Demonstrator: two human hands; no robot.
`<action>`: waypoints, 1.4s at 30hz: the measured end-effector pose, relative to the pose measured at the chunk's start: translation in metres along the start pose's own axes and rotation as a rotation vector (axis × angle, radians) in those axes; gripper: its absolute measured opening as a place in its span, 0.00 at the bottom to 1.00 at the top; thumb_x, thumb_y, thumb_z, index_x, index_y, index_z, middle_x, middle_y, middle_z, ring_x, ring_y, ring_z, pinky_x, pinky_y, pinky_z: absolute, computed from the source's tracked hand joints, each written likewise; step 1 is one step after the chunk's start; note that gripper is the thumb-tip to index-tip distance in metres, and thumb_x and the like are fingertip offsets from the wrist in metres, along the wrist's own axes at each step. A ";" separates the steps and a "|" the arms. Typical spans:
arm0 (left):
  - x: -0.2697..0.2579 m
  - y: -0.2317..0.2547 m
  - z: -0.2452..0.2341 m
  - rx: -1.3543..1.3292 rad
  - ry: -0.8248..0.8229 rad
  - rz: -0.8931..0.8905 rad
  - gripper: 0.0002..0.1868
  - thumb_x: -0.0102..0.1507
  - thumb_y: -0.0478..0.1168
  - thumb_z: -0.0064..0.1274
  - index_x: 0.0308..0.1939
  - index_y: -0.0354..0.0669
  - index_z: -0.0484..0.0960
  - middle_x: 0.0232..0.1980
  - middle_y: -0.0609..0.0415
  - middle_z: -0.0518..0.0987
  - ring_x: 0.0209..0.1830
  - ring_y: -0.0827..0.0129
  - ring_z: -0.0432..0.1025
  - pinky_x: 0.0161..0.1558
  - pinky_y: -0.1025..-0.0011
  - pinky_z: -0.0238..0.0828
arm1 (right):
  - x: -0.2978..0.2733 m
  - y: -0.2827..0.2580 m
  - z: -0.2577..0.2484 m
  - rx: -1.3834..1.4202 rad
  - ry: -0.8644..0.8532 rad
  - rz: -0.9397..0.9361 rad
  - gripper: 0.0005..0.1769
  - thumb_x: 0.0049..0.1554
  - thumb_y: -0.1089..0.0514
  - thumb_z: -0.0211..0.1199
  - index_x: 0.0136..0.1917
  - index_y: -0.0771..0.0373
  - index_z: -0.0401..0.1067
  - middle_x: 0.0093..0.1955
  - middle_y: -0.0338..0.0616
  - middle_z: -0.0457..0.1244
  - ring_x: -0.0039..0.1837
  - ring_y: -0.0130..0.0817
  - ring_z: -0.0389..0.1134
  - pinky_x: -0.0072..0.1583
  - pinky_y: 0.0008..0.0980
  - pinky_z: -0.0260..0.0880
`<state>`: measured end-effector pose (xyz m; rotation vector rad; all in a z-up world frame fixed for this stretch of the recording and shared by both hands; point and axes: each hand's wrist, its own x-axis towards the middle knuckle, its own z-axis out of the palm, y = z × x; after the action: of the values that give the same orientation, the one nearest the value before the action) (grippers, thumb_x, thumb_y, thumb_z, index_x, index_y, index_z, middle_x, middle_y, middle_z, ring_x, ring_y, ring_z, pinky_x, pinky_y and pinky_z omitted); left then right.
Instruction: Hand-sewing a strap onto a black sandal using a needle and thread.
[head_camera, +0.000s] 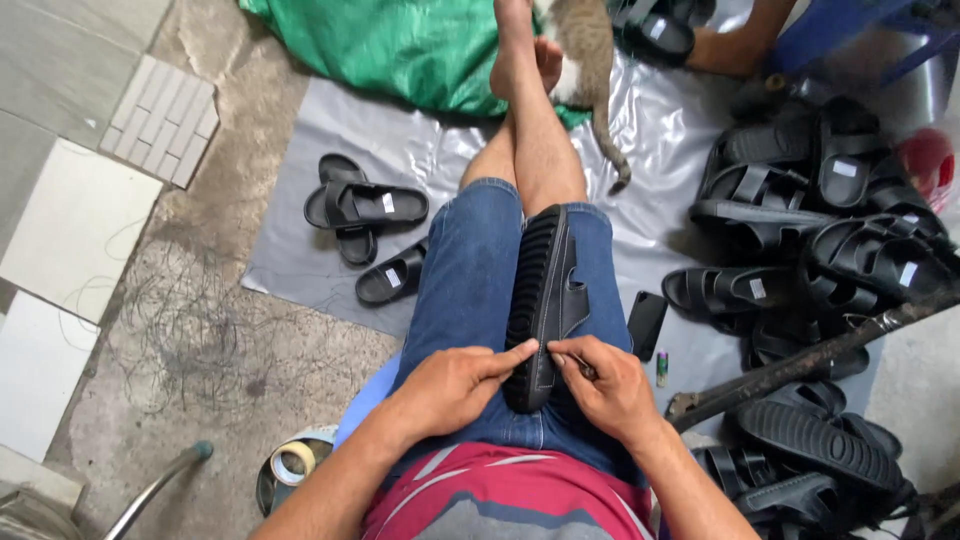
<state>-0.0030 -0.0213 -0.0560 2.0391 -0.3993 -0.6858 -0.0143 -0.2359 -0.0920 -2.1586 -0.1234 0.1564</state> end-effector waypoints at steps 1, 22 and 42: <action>-0.001 0.000 0.000 0.009 0.011 0.009 0.21 0.60 0.39 0.40 0.57 0.55 0.71 0.37 0.44 0.78 0.36 0.44 0.71 0.34 0.55 0.70 | 0.002 -0.001 -0.002 -0.001 0.007 -0.015 0.07 0.47 0.60 0.61 0.40 0.53 0.76 0.25 0.45 0.65 0.31 0.45 0.67 0.35 0.35 0.67; -0.049 0.010 0.026 -0.066 0.098 -0.079 0.45 0.53 0.50 0.53 0.68 0.61 0.42 0.70 0.62 0.55 0.40 0.64 0.74 0.47 0.70 0.67 | -0.051 -0.077 -0.008 0.357 -0.048 0.601 0.23 0.47 0.57 0.57 0.58 0.57 0.69 0.50 0.42 0.71 0.30 0.27 0.64 0.28 0.23 0.61; -0.039 0.028 0.031 0.060 0.078 -0.240 0.47 0.53 0.52 0.55 0.68 0.65 0.39 0.71 0.64 0.50 0.41 0.67 0.76 0.44 0.68 0.71 | -0.044 -0.043 0.001 0.431 -0.033 0.462 0.23 0.47 0.60 0.60 0.58 0.57 0.67 0.45 0.43 0.72 0.41 0.23 0.71 0.39 0.21 0.74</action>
<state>-0.0536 -0.0368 -0.0331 2.1846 -0.1321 -0.7425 -0.0594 -0.2174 -0.0544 -1.7215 0.3639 0.4412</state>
